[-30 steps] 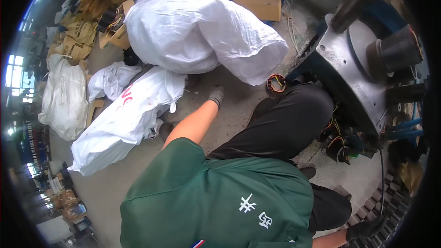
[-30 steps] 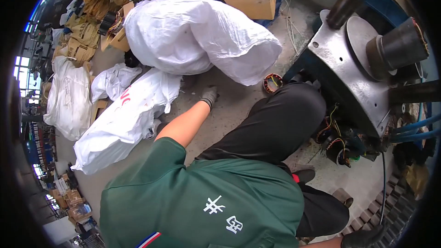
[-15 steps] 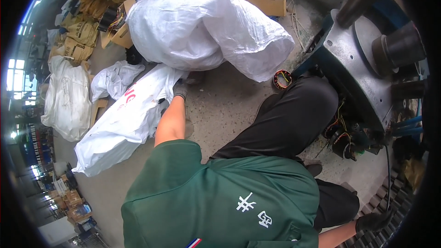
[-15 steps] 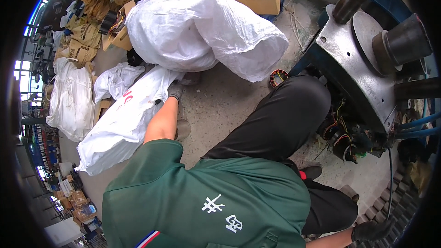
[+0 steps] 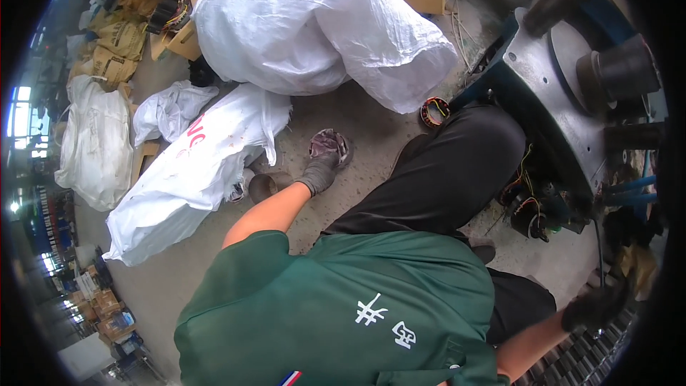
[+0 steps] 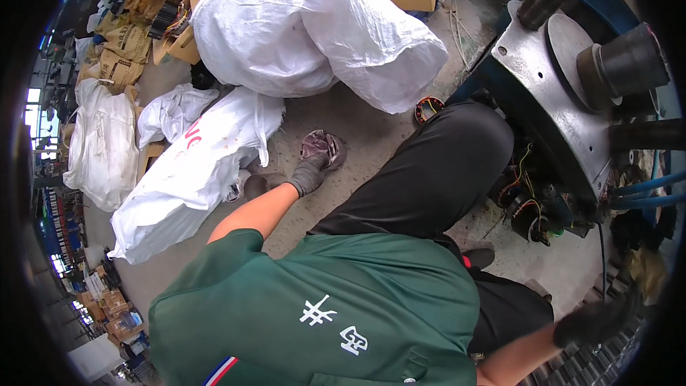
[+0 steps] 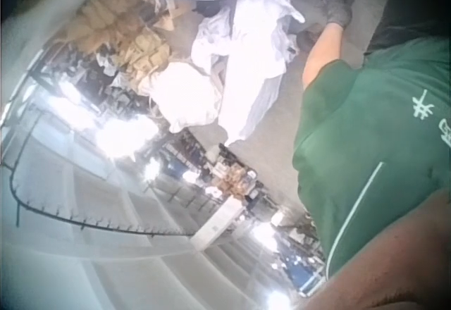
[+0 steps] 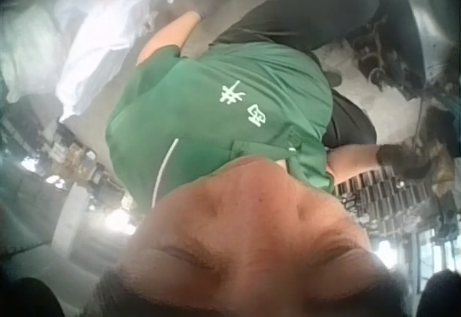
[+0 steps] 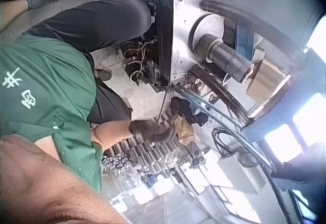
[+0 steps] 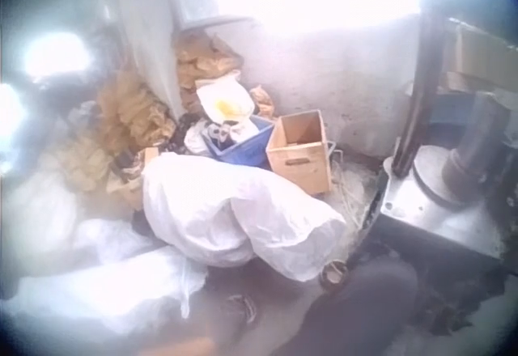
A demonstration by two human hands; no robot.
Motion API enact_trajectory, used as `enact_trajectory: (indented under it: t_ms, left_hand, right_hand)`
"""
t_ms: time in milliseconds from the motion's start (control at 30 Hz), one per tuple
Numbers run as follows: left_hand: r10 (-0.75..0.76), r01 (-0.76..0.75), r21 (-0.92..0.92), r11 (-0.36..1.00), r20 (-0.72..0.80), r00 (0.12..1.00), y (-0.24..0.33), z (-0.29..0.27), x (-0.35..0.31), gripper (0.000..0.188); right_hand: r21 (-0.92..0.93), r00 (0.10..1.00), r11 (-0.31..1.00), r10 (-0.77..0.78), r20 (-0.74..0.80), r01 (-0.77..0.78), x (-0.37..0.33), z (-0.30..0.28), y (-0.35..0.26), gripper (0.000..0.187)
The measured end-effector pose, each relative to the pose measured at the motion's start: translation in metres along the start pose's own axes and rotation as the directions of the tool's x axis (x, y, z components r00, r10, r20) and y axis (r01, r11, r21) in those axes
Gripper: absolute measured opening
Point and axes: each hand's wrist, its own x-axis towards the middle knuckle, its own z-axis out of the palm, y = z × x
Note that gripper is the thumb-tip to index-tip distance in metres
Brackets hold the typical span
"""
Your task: The person assembles electrical motor parts by placing a stator into a hydraulic press, retrieving metal sleeves from bags on the floor, and connecting wires on a motor assembly.
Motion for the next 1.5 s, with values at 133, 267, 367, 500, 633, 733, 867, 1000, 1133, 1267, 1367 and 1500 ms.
enact_trajectory:
  t_ms: [133,267,367,500,633,733,867,1000,1133,1267,1367,1500]
  left_hand:
    - [-0.066,0.073,0.074,0.995,-0.095,0.993,0.053,-0.021,0.026,0.025]
    - [-0.675,0.627,-0.282,0.726,-0.118,0.729,0.061,-0.021,0.05,0.042]
    - [-0.853,0.664,-0.671,0.329,0.091,0.514,0.096,-0.023,0.072,0.059]
    - [-0.785,0.486,-0.75,0.449,-0.071,0.615,0.024,0.039,0.089,0.072]
    - [-0.706,0.436,-0.72,0.539,-0.105,0.7,-0.014,0.048,0.072,0.065]
    - [-0.608,0.448,-0.701,0.555,0.025,0.793,0.009,0.036,0.076,0.052]
    - [-0.399,0.391,-0.079,0.917,-0.16,0.903,0.053,0.0,0.068,0.051]
    - [-0.217,0.235,0.091,0.968,-0.177,0.96,0.015,0.018,0.046,0.061]
    - [-0.132,0.106,0.188,0.977,0.133,0.982,0.014,0.017,0.064,0.065]
    - [0.093,-0.109,0.004,0.994,0.488,0.868,0.051,-0.049,0.065,0.059]
    - [-0.077,0.015,0.147,0.989,0.421,0.904,0.071,-0.075,0.08,0.057]
    - [-0.004,-0.043,0.32,0.946,0.145,0.989,0.044,-0.026,0.059,0.061]
  right_hand:
    - [0.579,0.968,0.815,-0.169,0.185,0.032,0.099,0.114,-0.092,0.028]
    - [0.765,0.693,0.328,-0.326,0.643,-0.555,0.14,0.233,-0.21,0.021]
    - [0.654,0.556,0.467,-0.349,0.755,-0.595,0.135,0.297,-0.253,0.021]
    - [0.475,0.133,0.88,-0.468,0.873,-0.017,0.107,0.364,-0.263,0.032]
    - [0.548,0.247,0.7,-0.492,0.835,-0.457,0.107,0.365,-0.268,0.032]
    - [0.466,0.218,0.765,-0.412,0.885,-0.444,0.11,0.379,-0.243,0.034]
    - [0.399,0.147,0.756,-0.381,0.913,-0.519,0.112,0.381,-0.239,0.038]
    - [0.375,0.098,0.781,-0.38,0.92,-0.5,0.124,0.375,-0.253,0.042]
    - [0.394,0.118,0.754,-0.393,0.912,-0.526,0.114,0.386,-0.242,0.042]
    - [0.336,0.097,0.737,-0.348,0.932,-0.587,0.113,0.38,-0.239,0.041]
    - [0.507,0.163,0.708,-0.498,0.852,-0.491,0.112,0.388,-0.234,0.042]
    - [0.282,0.053,0.72,-0.323,0.945,-0.634,0.115,0.387,-0.243,0.043]
